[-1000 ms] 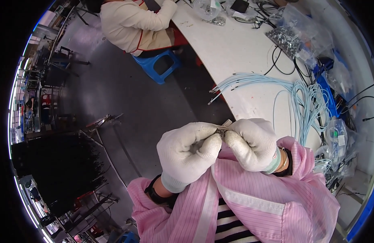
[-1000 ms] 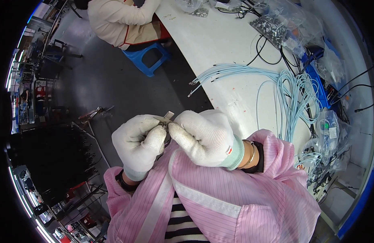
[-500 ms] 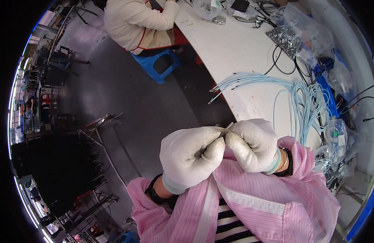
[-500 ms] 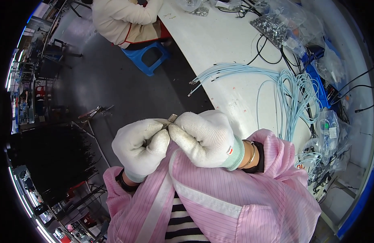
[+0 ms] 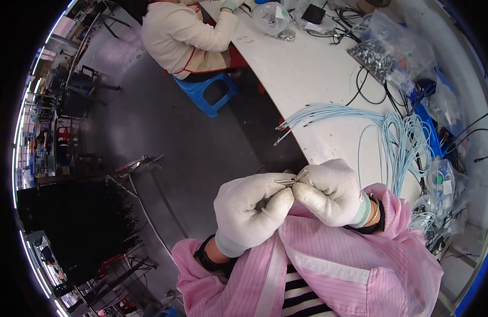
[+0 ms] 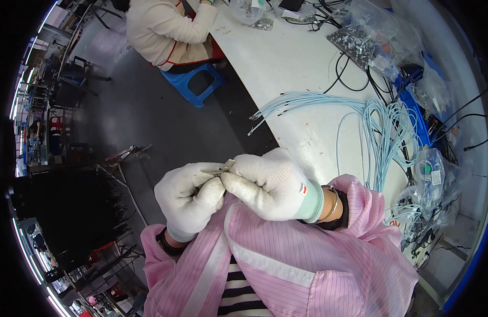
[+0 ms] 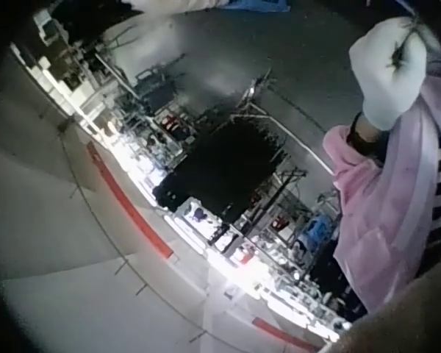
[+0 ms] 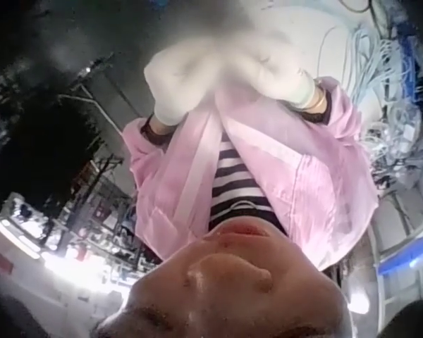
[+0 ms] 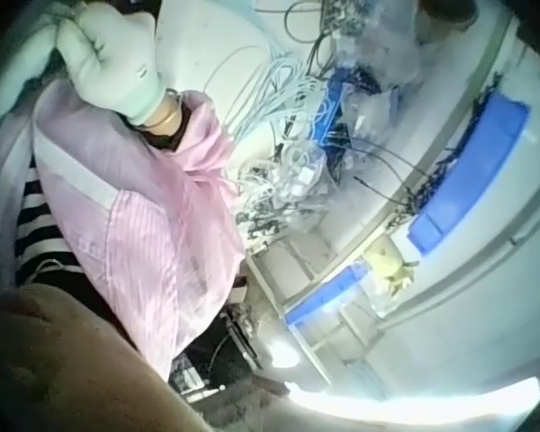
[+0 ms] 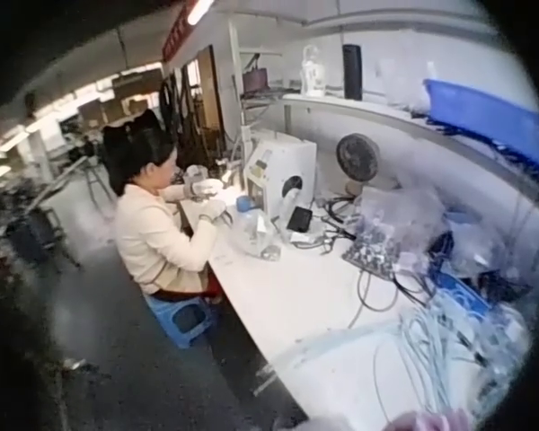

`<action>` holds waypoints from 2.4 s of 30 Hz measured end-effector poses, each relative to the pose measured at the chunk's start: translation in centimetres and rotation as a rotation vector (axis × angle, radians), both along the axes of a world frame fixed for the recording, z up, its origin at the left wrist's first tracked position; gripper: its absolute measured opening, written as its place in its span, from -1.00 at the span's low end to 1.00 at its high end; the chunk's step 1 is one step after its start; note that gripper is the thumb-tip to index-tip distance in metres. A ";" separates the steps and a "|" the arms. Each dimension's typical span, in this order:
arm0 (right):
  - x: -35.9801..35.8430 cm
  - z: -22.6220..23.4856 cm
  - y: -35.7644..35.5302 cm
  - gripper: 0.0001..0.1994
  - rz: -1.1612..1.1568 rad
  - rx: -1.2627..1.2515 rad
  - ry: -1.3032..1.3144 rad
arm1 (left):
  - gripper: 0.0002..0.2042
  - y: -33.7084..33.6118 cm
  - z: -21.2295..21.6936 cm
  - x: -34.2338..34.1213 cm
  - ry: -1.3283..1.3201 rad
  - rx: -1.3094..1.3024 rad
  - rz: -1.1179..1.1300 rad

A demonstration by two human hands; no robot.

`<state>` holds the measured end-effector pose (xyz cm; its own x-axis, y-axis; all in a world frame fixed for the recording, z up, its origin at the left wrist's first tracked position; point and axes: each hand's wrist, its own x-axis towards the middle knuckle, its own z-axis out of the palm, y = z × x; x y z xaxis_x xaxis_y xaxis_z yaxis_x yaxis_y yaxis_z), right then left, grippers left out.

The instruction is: The person picks up a cable from a pile, pulls a connector from a bag, and joins them. They then use a small blade to trim the connector before setting the cable aside.

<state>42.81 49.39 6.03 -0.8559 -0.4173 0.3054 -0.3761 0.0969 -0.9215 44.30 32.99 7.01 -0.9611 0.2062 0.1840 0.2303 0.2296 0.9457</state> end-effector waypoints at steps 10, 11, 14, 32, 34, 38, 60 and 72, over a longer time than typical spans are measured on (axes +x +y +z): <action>-0.6 -1.0 -0.2 -0.92 -0.024 -0.381 -0.217 | -0.85 0.0 -0.3 -0.3 -0.266 0.275 -0.116; -0.7 -1.0 -0.2 -0.92 -0.026 -0.380 -0.219 | -0.85 -0.2 -0.3 -0.4 -0.268 0.276 -0.118; -0.8 -1.0 -0.2 -0.89 0.070 -0.640 -0.617 | -0.82 -0.9 -0.2 -1.0 -0.679 0.543 -0.334; -0.5 -1.3 0.3 -0.77 0.043 -0.626 -0.588 | -0.80 -0.6 -1.0 -1.0 -0.870 0.731 -0.481; -0.1 -0.9 0.5 -0.75 0.004 -0.645 -0.478 | -0.79 -0.7 -1.1 -0.9 -0.819 0.722 -0.452; 0.3 0.3 0.5 -0.70 -0.070 -0.334 -0.229 | -0.79 -0.6 -0.9 -0.8 -0.823 0.692 -0.403; -0.4 0.1 0.2 -0.84 -0.063 -0.408 -0.251 | -0.80 -0.4 -1.3 -0.5 -0.849 0.884 -0.399; -0.2 -0.1 0.3 -0.89 -0.048 -0.103 0.142 | -0.82 -0.3 -0.2 -0.5 -0.895 0.739 -0.352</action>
<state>42.61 49.74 5.89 -0.8191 -0.3375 0.4638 -0.5005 0.0254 -0.8654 43.83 32.69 6.81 -0.7212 0.6074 -0.3331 -0.6306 -0.3767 0.6786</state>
